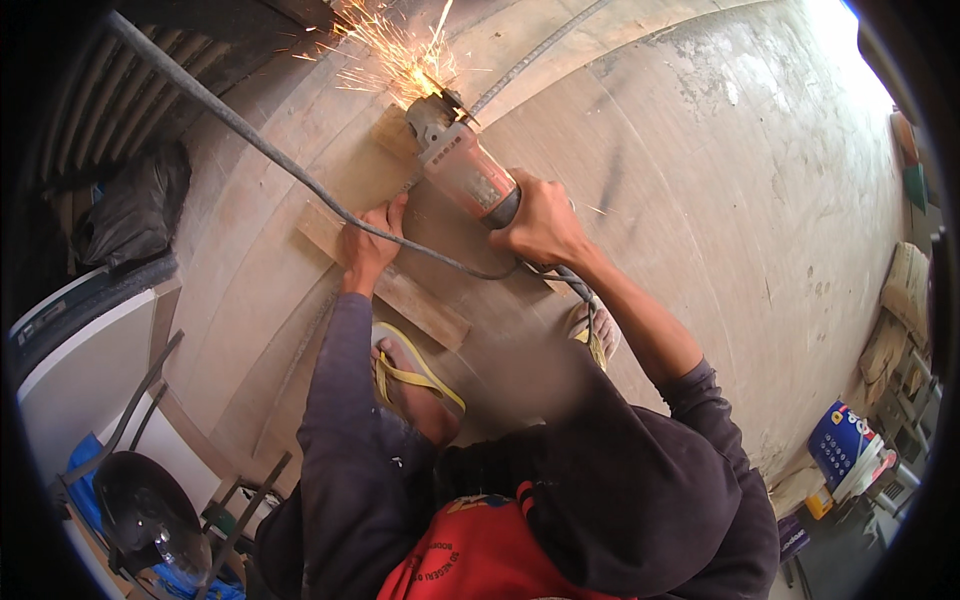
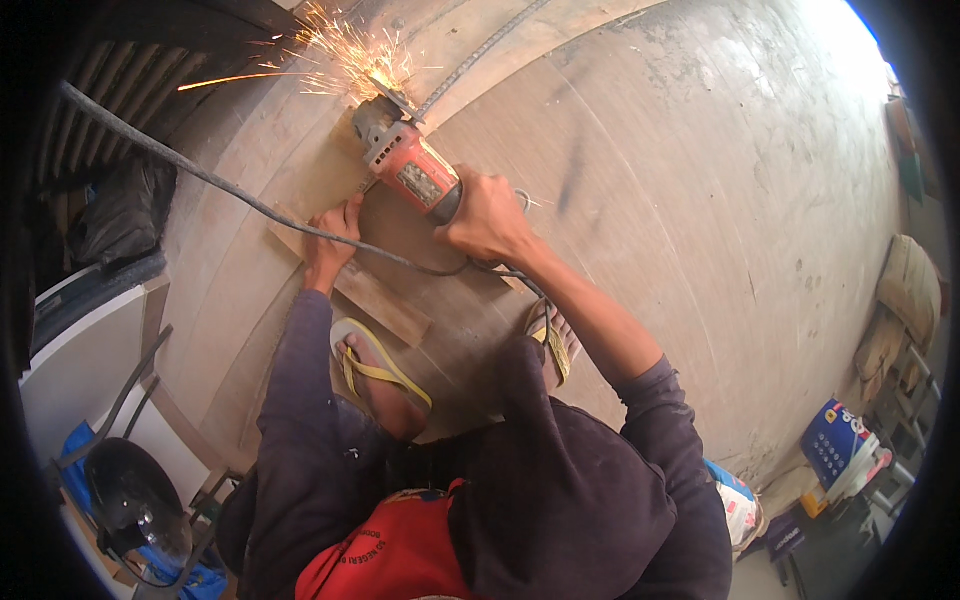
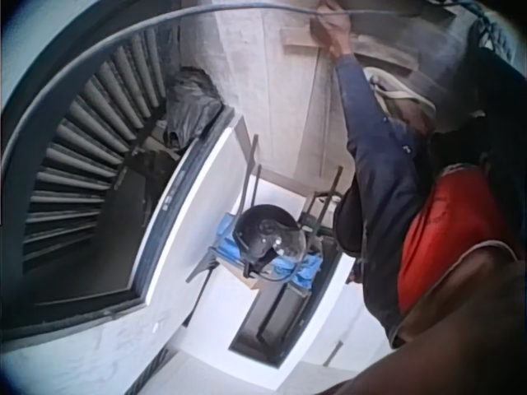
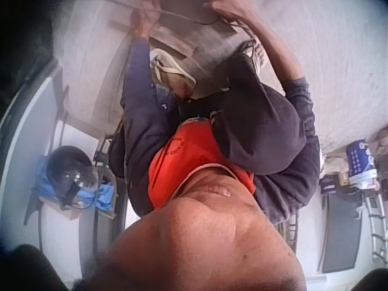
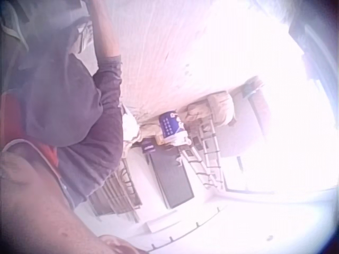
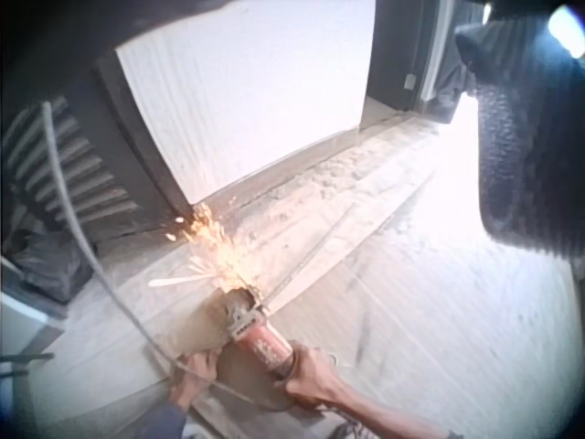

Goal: The person uses an angle grinder to cut a metal rod placed on wooden supports. They repeatedly position the rod, cut it, and reposition it for additional cuts, producing sparks during each cut.

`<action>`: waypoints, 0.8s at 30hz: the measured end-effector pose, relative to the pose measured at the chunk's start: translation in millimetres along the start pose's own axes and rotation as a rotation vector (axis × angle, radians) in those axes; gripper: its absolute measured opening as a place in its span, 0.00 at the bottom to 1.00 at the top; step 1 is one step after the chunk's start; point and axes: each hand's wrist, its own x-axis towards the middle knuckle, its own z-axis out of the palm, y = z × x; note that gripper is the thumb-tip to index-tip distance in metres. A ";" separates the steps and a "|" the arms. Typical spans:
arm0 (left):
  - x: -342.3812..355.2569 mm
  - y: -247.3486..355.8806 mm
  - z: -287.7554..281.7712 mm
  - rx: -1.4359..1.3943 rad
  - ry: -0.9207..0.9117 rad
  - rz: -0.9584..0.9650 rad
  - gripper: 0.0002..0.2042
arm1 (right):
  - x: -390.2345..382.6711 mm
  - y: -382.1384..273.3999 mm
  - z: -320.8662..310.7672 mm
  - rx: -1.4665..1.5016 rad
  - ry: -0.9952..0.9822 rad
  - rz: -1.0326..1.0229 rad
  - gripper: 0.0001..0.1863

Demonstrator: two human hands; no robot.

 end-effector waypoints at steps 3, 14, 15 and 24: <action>0.4 -4.2 4.8 0.019 0.055 0.038 0.23 | -0.1 -3.5 -2.0 -0.013 -0.030 0.043 0.30; -1.9 0.3 -0.8 0.028 0.018 0.052 0.20 | 4.0 -0.6 0.7 -0.048 -0.047 0.076 0.29; -2.7 2.6 -3.0 0.009 0.037 0.060 0.20 | 3.9 -0.5 0.2 -0.042 -0.050 0.068 0.29; 0.7 -6.3 4.4 -0.032 0.083 0.089 0.26 | 4.8 -0.2 -0.7 -0.031 -0.060 0.087 0.28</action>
